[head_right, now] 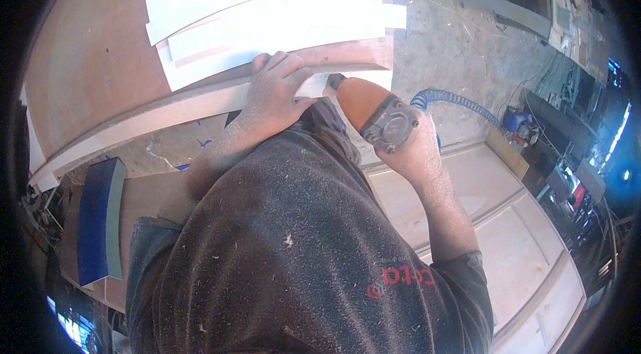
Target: The person aligns a thin wooden strip along the edge of a large curved wooden panel and secures it using a pneumatic nail gun. The person then walks across the workshop floor to retrieve another strip and returns to continue fastening it to the panel.
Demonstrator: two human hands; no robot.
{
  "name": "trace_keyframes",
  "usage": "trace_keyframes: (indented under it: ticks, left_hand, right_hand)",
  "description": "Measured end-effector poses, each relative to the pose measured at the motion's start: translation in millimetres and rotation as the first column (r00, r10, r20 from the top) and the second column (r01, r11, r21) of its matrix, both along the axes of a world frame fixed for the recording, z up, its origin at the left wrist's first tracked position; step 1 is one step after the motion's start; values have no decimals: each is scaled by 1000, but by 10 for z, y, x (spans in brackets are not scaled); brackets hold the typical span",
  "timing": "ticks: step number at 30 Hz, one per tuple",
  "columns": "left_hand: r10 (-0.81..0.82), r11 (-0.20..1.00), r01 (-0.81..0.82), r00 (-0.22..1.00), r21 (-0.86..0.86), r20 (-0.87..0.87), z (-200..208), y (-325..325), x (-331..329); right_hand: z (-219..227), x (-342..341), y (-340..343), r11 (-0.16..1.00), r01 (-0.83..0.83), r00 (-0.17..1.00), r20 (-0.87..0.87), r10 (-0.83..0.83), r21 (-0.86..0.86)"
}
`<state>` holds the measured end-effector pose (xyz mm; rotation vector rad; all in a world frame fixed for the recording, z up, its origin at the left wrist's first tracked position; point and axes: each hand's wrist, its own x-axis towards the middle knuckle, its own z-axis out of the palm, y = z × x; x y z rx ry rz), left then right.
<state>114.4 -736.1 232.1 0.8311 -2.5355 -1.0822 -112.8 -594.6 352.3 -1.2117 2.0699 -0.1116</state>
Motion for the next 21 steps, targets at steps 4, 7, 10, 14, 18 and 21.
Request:
trace_keyframes:
  ticks: [4,7,10,14,18,21]
  left_hand:
    - [-15,1000,15,1000,0,22,-25,3,6]
    - [-33,999,35,997,-21,64,-4,14,18]
    - [6,995,4,994,-97,105,91,41,123]
    - [58,996,-41,976,-84,212,190,-62,449]
    - [16,997,0,977,-75,213,172,-155,617]
    - [22,998,-11,978,-54,205,179,-168,687]
  right_hand:
    - [57,4,-27,999,24,999,20,-25,35]
    - [39,17,-25,999,29,1000,3,-29,30]
    - [-5,28,-5,1000,24,1000,17,-24,-19]
    - [-9,67,30,995,80,996,41,-77,-54]
    - [18,98,37,992,104,993,71,-99,-69]
    - [22,115,28,994,90,995,42,-88,-61]
